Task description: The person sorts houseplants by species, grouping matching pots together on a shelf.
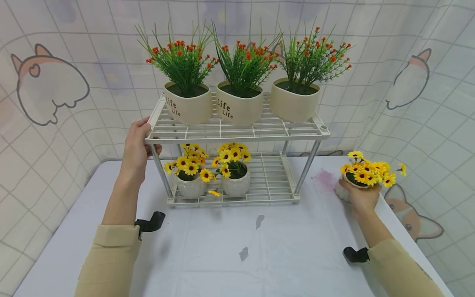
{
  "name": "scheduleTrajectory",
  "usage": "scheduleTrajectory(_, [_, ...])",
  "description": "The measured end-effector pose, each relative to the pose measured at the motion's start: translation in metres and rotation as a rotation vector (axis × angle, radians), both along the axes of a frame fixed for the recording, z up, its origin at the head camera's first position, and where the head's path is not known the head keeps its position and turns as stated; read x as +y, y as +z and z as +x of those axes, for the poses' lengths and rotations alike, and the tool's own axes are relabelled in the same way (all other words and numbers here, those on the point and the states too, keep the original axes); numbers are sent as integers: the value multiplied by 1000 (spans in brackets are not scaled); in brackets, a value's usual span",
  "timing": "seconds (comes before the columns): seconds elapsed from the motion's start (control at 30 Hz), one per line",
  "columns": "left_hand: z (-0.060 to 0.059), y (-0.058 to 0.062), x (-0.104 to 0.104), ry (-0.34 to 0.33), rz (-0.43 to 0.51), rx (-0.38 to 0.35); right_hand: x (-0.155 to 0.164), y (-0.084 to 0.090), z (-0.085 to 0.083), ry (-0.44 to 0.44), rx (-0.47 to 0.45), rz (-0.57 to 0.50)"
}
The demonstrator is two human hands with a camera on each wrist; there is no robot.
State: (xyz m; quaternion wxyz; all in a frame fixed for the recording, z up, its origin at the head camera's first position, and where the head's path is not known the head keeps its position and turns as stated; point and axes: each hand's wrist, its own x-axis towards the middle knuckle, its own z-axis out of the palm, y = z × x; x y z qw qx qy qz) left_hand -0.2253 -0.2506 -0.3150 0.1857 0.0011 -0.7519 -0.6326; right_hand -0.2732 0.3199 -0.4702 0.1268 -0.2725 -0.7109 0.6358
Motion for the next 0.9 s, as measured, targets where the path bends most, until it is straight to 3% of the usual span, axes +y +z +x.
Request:
scheduleTrajectory(0.5, [0,0,0,-2,8,3,-7,1,21,50,-13,80])
scheduleTrajectory(0.9, [0,1,1,5,4,0,-33,20,51,166,14,64])
